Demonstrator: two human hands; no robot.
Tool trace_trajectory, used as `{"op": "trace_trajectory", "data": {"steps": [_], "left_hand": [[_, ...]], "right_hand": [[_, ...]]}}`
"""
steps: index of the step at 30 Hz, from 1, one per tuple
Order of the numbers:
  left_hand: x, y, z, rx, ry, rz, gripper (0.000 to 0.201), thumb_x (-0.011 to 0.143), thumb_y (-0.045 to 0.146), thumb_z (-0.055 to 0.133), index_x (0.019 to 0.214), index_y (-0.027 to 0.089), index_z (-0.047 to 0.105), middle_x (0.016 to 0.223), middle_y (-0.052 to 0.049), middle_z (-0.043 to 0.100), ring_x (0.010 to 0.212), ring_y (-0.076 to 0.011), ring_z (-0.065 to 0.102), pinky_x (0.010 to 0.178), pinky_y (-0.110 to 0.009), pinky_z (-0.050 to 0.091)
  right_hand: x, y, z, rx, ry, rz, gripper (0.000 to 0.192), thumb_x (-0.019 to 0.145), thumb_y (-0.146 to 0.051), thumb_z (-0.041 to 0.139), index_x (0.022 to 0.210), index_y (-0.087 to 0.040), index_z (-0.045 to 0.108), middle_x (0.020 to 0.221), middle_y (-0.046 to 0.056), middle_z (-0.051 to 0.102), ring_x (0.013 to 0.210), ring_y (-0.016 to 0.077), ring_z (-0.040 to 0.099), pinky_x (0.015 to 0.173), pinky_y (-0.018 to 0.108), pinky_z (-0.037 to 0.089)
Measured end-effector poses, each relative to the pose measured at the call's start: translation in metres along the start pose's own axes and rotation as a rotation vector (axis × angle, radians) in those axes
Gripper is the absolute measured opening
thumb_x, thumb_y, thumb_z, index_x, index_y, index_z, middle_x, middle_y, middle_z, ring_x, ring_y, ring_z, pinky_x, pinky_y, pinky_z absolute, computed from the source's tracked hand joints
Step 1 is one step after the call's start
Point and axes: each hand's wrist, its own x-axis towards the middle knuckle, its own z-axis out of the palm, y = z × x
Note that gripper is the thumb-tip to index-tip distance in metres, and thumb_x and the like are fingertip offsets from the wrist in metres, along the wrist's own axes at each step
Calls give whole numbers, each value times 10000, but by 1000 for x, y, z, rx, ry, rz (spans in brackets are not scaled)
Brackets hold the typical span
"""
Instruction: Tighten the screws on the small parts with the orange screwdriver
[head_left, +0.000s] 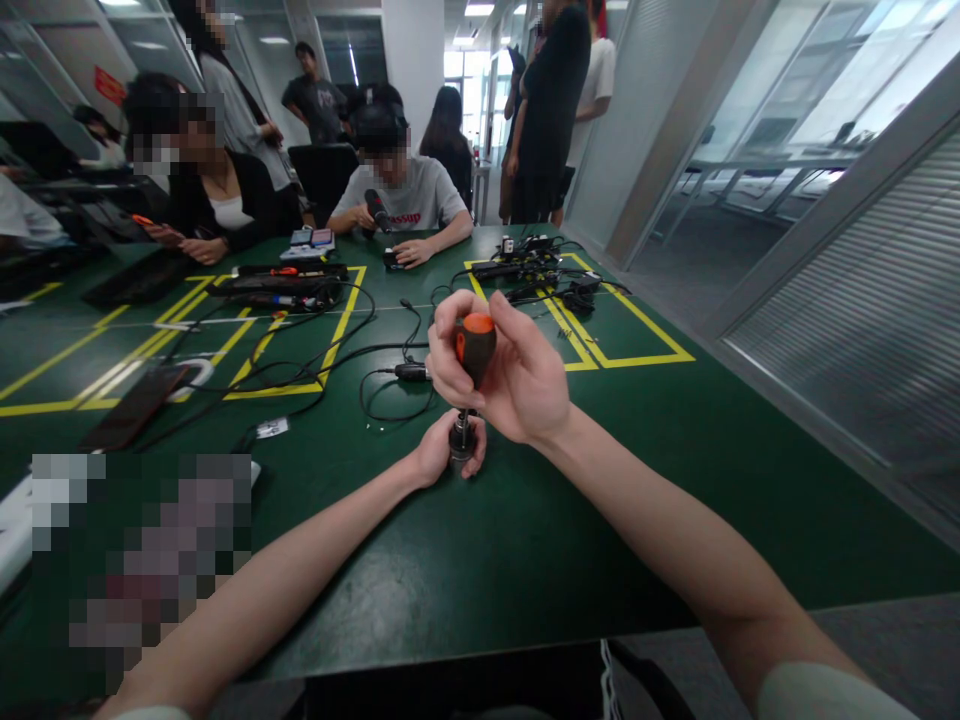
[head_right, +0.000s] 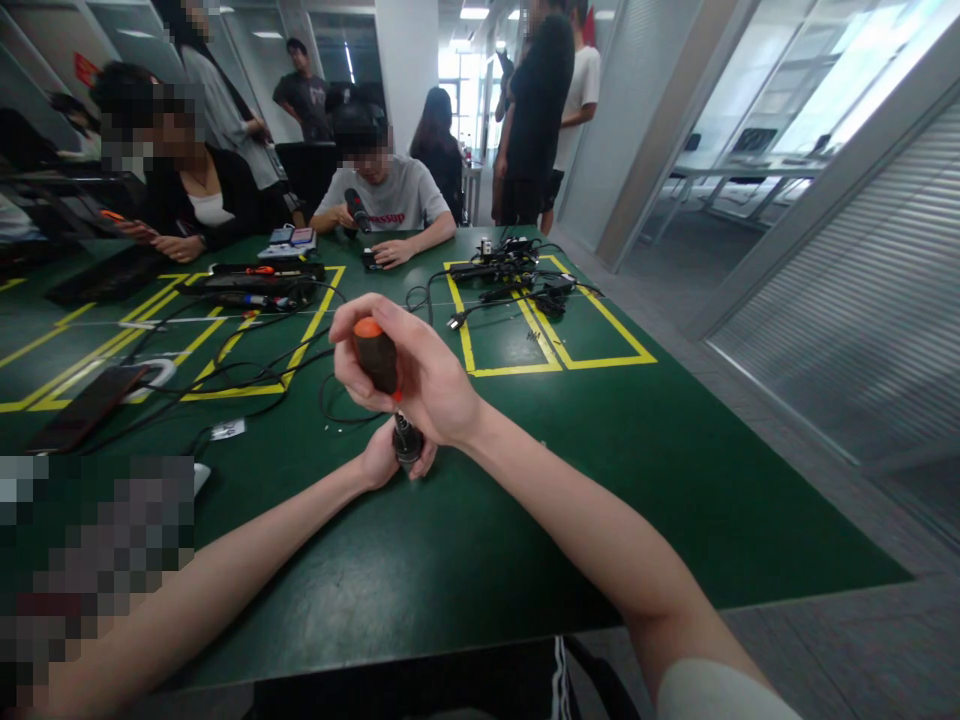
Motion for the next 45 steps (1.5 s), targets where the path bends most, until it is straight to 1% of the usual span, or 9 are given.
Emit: {"op": "trace_trajectory", "data": {"steps": [4, 10, 15, 18, 25, 31, 34, 38, 45], "left_hand": [[-1, 0, 0, 7, 5, -2, 666, 1010, 599, 230, 617, 170, 555, 415, -21, 484, 369, -135, 437, 453, -259, 326], [0, 0, 1, 3, 15, -6, 658, 994, 618, 262, 608, 174, 559, 406, -18, 481, 367, -138, 438, 455, -262, 338], [0, -1, 1, -9, 24, -14, 665, 998, 622, 259, 602, 178, 556, 402, -17, 481, 359, -140, 436, 446, -261, 340], [0, -1, 1, -12, 27, -18, 666, 1011, 593, 238, 601, 176, 557, 398, -18, 476, 360, -139, 432, 455, -261, 352], [0, -3, 2, -9, 40, -30, 644, 976, 617, 300, 591, 173, 563, 408, -22, 486, 383, -141, 444, 467, -266, 355], [-1, -2, 3, -6, 41, -49, 683, 969, 650, 299, 570, 167, 572, 412, -25, 480, 382, -139, 435, 456, -268, 332], [-1, -2, 3, -6, 47, -49, 680, 975, 649, 290, 581, 170, 567, 411, -22, 479, 378, -140, 434, 458, -268, 335], [-1, -3, 2, -3, 45, -45, 657, 974, 636, 304, 591, 170, 565, 417, -24, 490, 377, -138, 435, 459, -267, 346], [0, -2, 3, 3, 31, -48, 689, 991, 642, 263, 585, 170, 558, 411, -25, 478, 373, -136, 426, 454, -263, 340]], "right_hand": [[0, 1, 0, -6, -14, -40, 356, 1061, -493, 490, 848, -210, 535, 559, -74, 486, 404, 71, 322, 391, 177, 290], [0, -1, 0, 7, -30, 5, 478, 1069, -555, 451, 748, -206, 512, 545, -66, 449, 404, 73, 331, 389, 187, 286], [-1, 2, 0, -15, -22, -37, 391, 1067, -534, 438, 884, -208, 550, 532, -79, 463, 399, 79, 323, 398, 183, 287], [-2, 2, 1, -18, -7, -52, 338, 1055, -512, 473, 887, -222, 518, 530, -84, 478, 396, 79, 314, 403, 183, 295], [-1, 1, 2, -28, -32, 7, 514, 1048, -627, 439, 759, -206, 493, 511, -75, 448, 401, 71, 312, 400, 187, 284], [-3, 4, 2, -21, -18, -54, 410, 986, -615, 562, 882, -221, 520, 516, -93, 474, 403, 82, 298, 403, 195, 281], [-2, 4, 2, -14, -23, -71, 408, 966, -595, 617, 843, -220, 514, 510, -94, 471, 401, 76, 289, 400, 193, 271], [-1, 4, 1, -38, -9, -28, 513, 996, -661, 531, 746, -214, 499, 492, -84, 441, 390, 72, 292, 390, 197, 267], [-2, 6, 0, -7, -22, -87, 394, 977, -592, 598, 882, -215, 533, 504, -101, 462, 399, 74, 287, 403, 192, 270]]}}
